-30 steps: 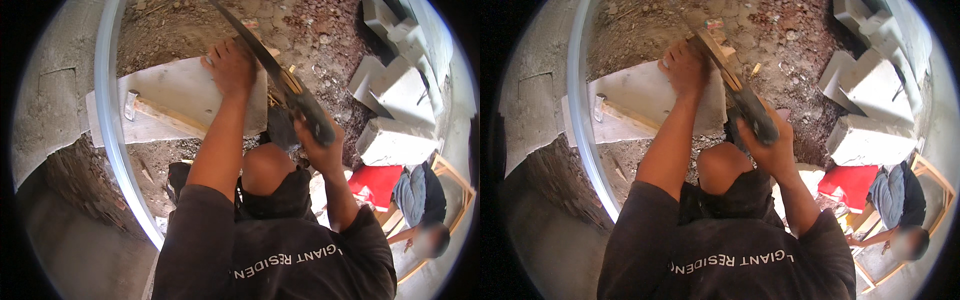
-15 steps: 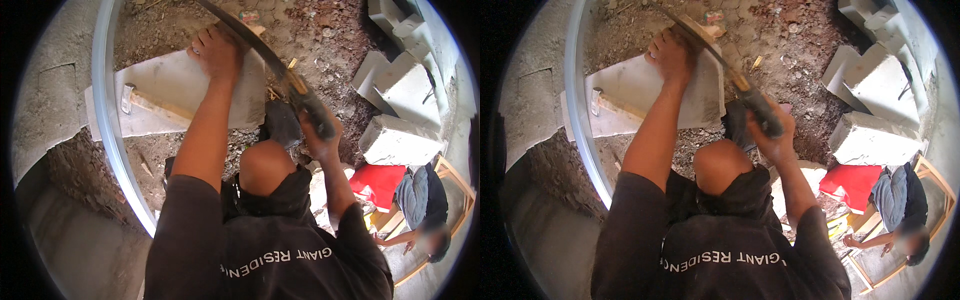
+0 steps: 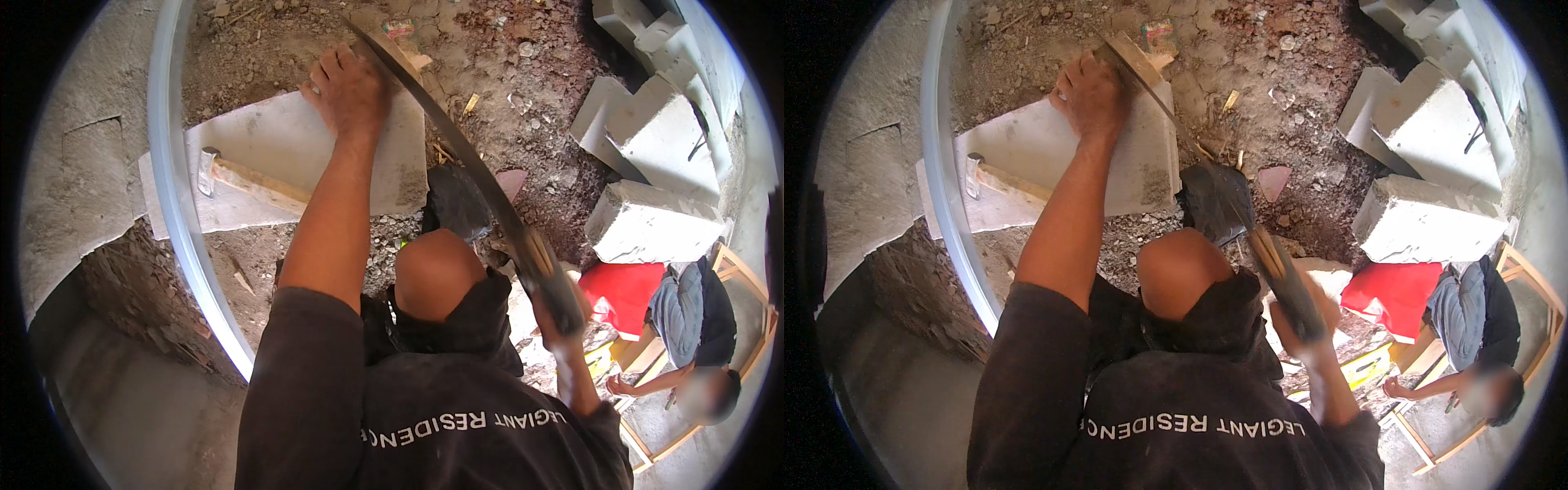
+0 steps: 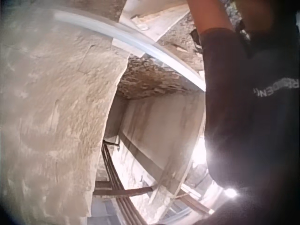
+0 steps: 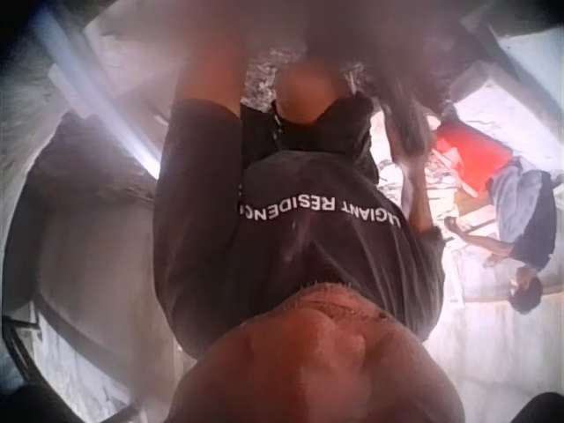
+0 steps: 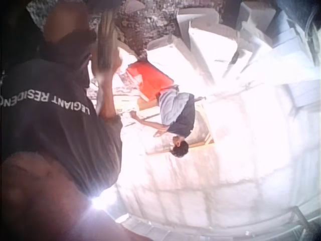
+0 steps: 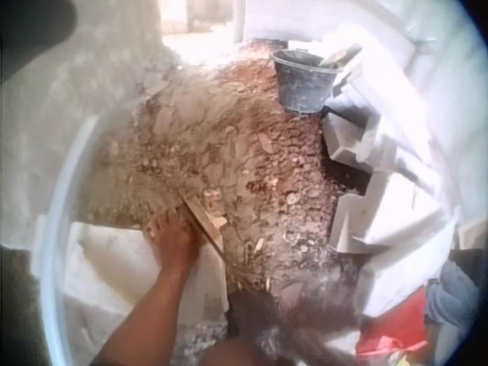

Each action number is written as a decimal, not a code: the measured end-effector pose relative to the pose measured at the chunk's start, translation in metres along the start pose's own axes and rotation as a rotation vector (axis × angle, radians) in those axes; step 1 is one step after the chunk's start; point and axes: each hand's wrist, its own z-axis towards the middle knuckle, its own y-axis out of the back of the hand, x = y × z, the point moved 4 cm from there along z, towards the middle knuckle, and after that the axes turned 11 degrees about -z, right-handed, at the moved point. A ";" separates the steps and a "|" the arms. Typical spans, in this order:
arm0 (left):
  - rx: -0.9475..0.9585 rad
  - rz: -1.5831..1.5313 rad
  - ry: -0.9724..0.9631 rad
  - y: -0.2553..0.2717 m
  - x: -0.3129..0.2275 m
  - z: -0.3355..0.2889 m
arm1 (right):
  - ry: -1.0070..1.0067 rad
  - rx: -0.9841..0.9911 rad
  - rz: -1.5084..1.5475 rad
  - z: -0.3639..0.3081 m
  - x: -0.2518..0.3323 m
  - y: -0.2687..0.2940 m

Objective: The person secures a long metal frame to a concrete wall using a hammer and nails. They then pick up a hand saw and cut a small piece of wood.

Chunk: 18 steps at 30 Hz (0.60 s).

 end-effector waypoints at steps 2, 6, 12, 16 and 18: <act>-0.085 -0.007 -0.065 0.001 -0.005 0.001 | 0.047 -0.027 -0.082 -0.027 0.004 0.017; -0.012 -0.023 -0.071 -0.001 -0.002 -0.002 | -0.015 -0.019 0.007 0.106 0.027 -0.039; -0.013 -0.035 -0.022 0.000 -0.009 0.002 | 0.126 -0.211 0.328 0.162 0.061 -0.074; -0.017 -0.027 -0.026 0.003 0.001 0.005 | -0.077 -0.046 0.082 0.100 0.036 -0.055; -0.018 -0.043 -0.031 0.002 -0.004 0.000 | -0.101 -0.025 -0.015 0.029 0.015 -0.024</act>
